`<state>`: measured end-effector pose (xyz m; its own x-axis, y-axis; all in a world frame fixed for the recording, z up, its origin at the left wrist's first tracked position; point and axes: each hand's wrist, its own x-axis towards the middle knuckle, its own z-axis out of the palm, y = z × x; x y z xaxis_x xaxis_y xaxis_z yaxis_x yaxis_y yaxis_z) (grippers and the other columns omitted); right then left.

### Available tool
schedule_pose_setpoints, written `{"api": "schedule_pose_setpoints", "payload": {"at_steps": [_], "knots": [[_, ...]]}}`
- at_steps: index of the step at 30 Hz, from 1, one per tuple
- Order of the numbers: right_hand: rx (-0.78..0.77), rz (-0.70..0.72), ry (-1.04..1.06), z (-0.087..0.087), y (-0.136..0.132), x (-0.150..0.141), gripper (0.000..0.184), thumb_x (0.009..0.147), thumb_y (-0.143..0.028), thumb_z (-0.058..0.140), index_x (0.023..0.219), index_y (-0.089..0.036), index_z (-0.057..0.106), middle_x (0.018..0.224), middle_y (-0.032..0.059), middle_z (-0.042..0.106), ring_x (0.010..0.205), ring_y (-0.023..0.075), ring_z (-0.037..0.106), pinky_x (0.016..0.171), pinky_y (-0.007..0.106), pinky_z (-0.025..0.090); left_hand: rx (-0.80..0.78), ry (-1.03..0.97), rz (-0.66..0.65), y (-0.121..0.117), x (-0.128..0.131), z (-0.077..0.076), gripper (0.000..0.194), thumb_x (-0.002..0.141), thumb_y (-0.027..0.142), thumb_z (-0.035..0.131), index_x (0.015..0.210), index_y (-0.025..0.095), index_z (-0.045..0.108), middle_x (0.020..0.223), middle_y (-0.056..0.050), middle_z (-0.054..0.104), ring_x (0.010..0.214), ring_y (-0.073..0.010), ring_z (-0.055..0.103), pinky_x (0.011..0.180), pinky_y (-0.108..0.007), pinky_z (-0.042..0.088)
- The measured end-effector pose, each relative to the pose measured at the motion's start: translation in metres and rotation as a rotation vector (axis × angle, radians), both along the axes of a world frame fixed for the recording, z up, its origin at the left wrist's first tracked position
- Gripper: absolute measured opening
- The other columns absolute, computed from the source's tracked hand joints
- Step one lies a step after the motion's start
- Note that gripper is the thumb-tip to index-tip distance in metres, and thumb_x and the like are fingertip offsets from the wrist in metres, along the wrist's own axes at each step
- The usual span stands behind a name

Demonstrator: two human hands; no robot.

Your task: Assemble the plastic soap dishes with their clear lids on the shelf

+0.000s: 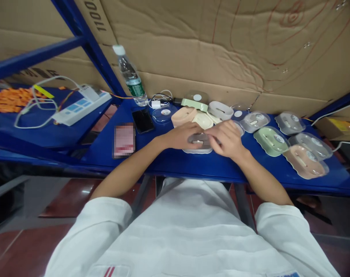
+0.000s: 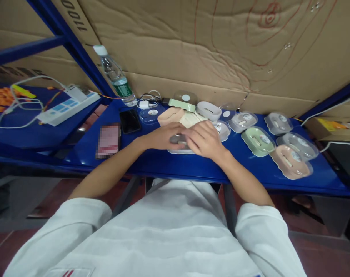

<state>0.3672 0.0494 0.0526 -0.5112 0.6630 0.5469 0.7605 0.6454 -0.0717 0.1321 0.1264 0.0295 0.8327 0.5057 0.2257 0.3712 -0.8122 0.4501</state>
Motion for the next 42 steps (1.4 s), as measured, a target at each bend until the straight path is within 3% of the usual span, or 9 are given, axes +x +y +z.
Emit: {"api": "schedule_pose_setpoints", "payload": {"at_steps": [5, 11, 15, 19, 26, 32, 35, 38, 42], "knots": [[-0.056, 0.153, -0.193, -0.009, -0.012, -0.021, 0.035, 0.109, -0.033, 0.047, 0.112, -0.031, 0.082, 0.083, 0.0073, 0.075, 0.087, 0.0261, 0.069, 0.083, 0.043, 0.053, 0.118, -0.167, 0.099, 0.008, -0.005, 0.004, 0.051, 0.097, 0.054, 0.068, 0.141, 0.028, 0.068, 0.152, -0.012, 0.062, 0.147, -0.0294, 0.053, 0.128, -0.045, 0.038], [-0.148, 0.133, -0.36, -0.022, -0.007, -0.039, 0.038, 0.108, -0.041, 0.059, 0.132, -0.016, 0.073, 0.125, 0.018, 0.076, 0.115, 0.0354, 0.068, 0.099, 0.048, 0.05, 0.261, -0.2, 0.455, 0.026, -0.013, 0.005, 0.054, 0.098, 0.054, 0.068, 0.144, 0.025, 0.065, 0.156, -0.013, 0.058, 0.148, -0.0342, 0.051, 0.128, -0.049, 0.035], [-0.218, 0.113, -0.373, -0.031, 0.001, -0.035, 0.046, 0.105, -0.042, 0.067, 0.143, -0.016, 0.068, 0.129, 0.0185, 0.075, 0.119, 0.0362, 0.068, 0.102, 0.047, 0.05, 0.24, -0.225, 0.658, 0.046, -0.026, -0.003, 0.053, 0.101, 0.053, 0.065, 0.145, 0.024, 0.063, 0.153, -0.015, 0.058, 0.147, -0.0351, 0.051, 0.126, -0.049, 0.038], [-0.26, 0.186, -0.295, -0.03, -0.003, -0.035, 0.041, 0.108, -0.044, 0.064, 0.14, -0.02, 0.071, 0.128, 0.0148, 0.077, 0.119, 0.0329, 0.071, 0.104, 0.045, 0.05, 0.19, -0.212, 0.686, 0.058, -0.035, -0.012, 0.059, 0.105, 0.052, 0.057, 0.153, 0.018, 0.057, 0.159, -0.02, 0.054, 0.151, -0.0336, 0.05, 0.126, -0.046, 0.038], [-0.238, 0.228, -0.149, -0.02, -0.002, -0.036, 0.041, 0.113, -0.044, 0.053, 0.14, -0.021, 0.072, 0.133, 0.0111, 0.079, 0.123, 0.0288, 0.072, 0.105, 0.043, 0.049, 0.191, -0.071, 0.699, 0.054, -0.027, -0.017, 0.066, 0.111, 0.053, 0.041, 0.168, 0.019, 0.04, 0.176, -0.022, 0.034, 0.164, -0.0344, 0.033, 0.132, -0.056, 0.021], [-0.098, 0.028, -0.148, 0.002, 0.015, -0.006, 0.042, 0.114, -0.043, 0.046, 0.144, -0.024, 0.069, 0.144, 0.0106, 0.074, 0.132, 0.0309, 0.065, 0.114, 0.049, 0.039, 0.338, -0.234, 0.561, 0.032, -0.019, 0.0, 0.058, 0.114, 0.049, 0.031, 0.159, 0.02, 0.052, 0.162, -0.017, 0.053, 0.153, -0.0297, 0.047, 0.127, -0.046, 0.029], [-0.043, -0.119, -0.137, 0.009, 0.032, 0.023, 0.04, 0.114, -0.035, 0.045, 0.144, -0.025, 0.069, 0.148, 0.01, 0.071, 0.136, 0.0324, 0.062, 0.117, 0.052, 0.036, 0.456, -0.214, 0.34, 0.007, -0.007, 0.006, 0.05, 0.114, 0.047, 0.035, 0.145, 0.022, 0.064, 0.149, -0.015, 0.063, 0.141, -0.0306, 0.056, 0.12, -0.047, 0.035], [0.009, -0.282, -0.102, 0.013, 0.045, 0.049, 0.038, 0.11, -0.028, 0.047, 0.14, -0.024, 0.071, 0.145, 0.0116, 0.072, 0.135, 0.0357, 0.061, 0.114, 0.055, 0.039, 0.544, -0.056, 0.014, -0.021, 0.01, 0.005, 0.043, 0.114, 0.05, 0.04, 0.121, 0.023, 0.074, 0.119, -0.01, 0.075, 0.112, -0.0267, 0.067, 0.102, -0.042, 0.044], [-0.072, -0.254, -0.069, 0.017, 0.047, 0.064, 0.034, 0.109, -0.032, 0.05, 0.124, -0.021, 0.078, 0.123, 0.0112, 0.081, 0.115, 0.0344, 0.071, 0.102, 0.05, 0.049, 0.583, 0.116, -0.225, -0.045, 0.022, -0.006, 0.047, 0.106, 0.062, 0.057, 0.109, 0.019, 0.074, 0.101, -0.009, 0.074, 0.094, -0.0257, 0.066, 0.085, -0.04, 0.041]]}}
